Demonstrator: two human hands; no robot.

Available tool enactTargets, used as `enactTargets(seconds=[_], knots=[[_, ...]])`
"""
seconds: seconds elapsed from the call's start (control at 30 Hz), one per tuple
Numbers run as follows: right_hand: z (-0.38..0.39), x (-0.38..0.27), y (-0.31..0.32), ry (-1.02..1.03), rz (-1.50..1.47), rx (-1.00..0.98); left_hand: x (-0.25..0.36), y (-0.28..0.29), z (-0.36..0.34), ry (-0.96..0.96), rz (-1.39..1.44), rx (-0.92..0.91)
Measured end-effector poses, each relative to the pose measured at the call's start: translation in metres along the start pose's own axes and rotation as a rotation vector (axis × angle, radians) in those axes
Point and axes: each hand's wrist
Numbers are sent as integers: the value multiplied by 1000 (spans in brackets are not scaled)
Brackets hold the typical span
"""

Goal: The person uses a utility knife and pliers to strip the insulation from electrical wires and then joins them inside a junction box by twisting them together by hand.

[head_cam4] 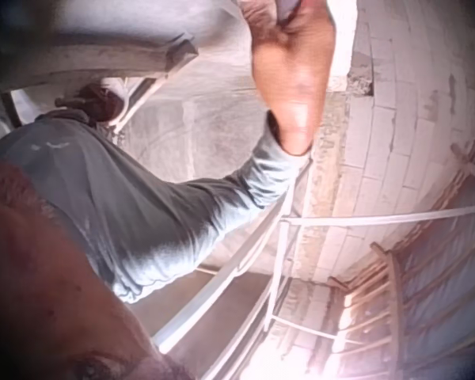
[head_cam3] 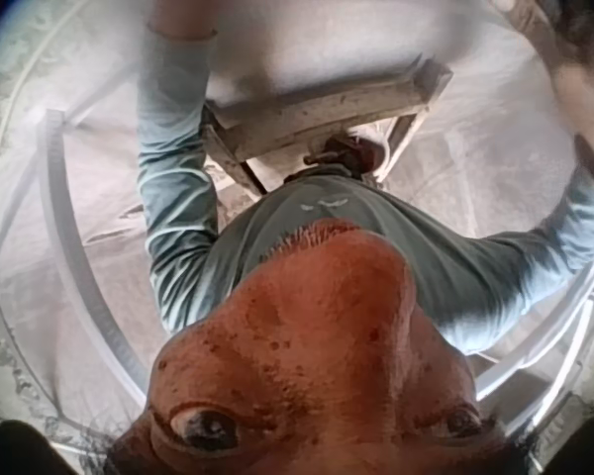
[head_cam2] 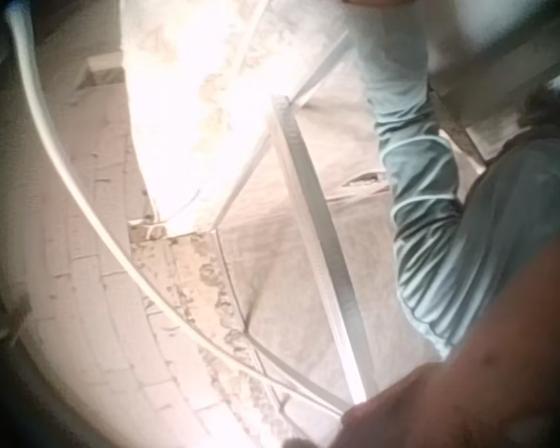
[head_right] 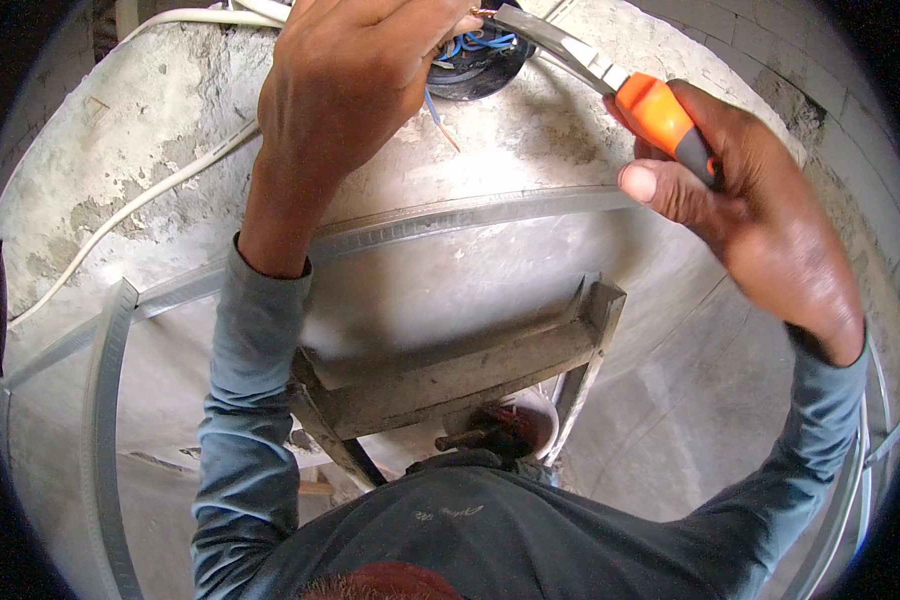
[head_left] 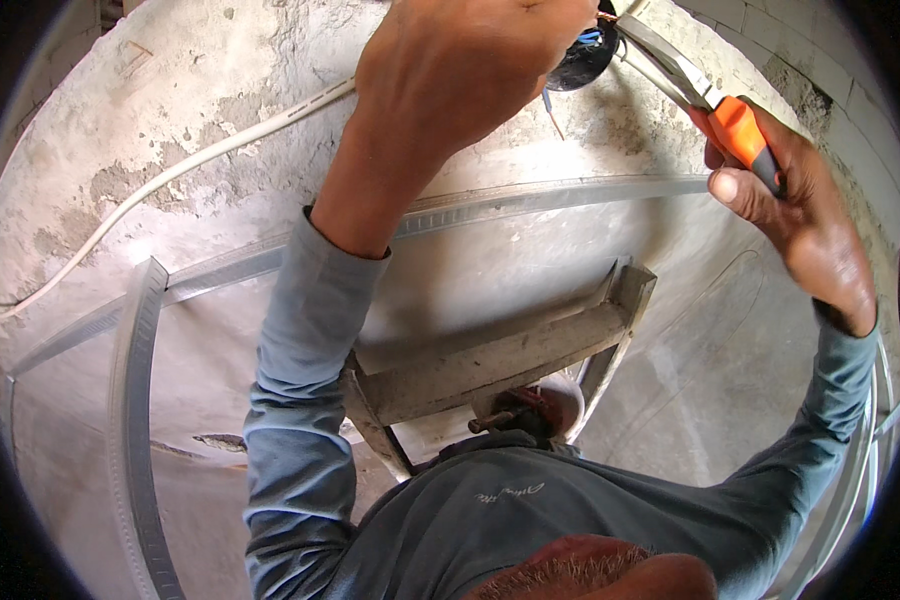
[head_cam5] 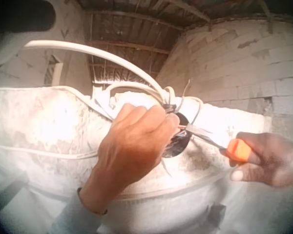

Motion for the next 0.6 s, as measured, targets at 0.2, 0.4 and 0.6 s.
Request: enactTargets(seconds=[0.2, 0.4, 0.6], knots=[[3, 14, -41, 71, -521, 218, 3, -1, 0, 13, 21, -13], [-23, 13, -90, 309, -509, 462, 3, 7, -3, 32, 34, -88], [-31, 11, -113, 345, -637, 507, 5, 13, -7, 20, 62, -62]])
Point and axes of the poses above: each hand's wrist, its own z-axis away from the middle knuckle, its own y-axis out of the back of the hand, x = y × z, and after that the axes turned 11 degrees about -z, right-handed
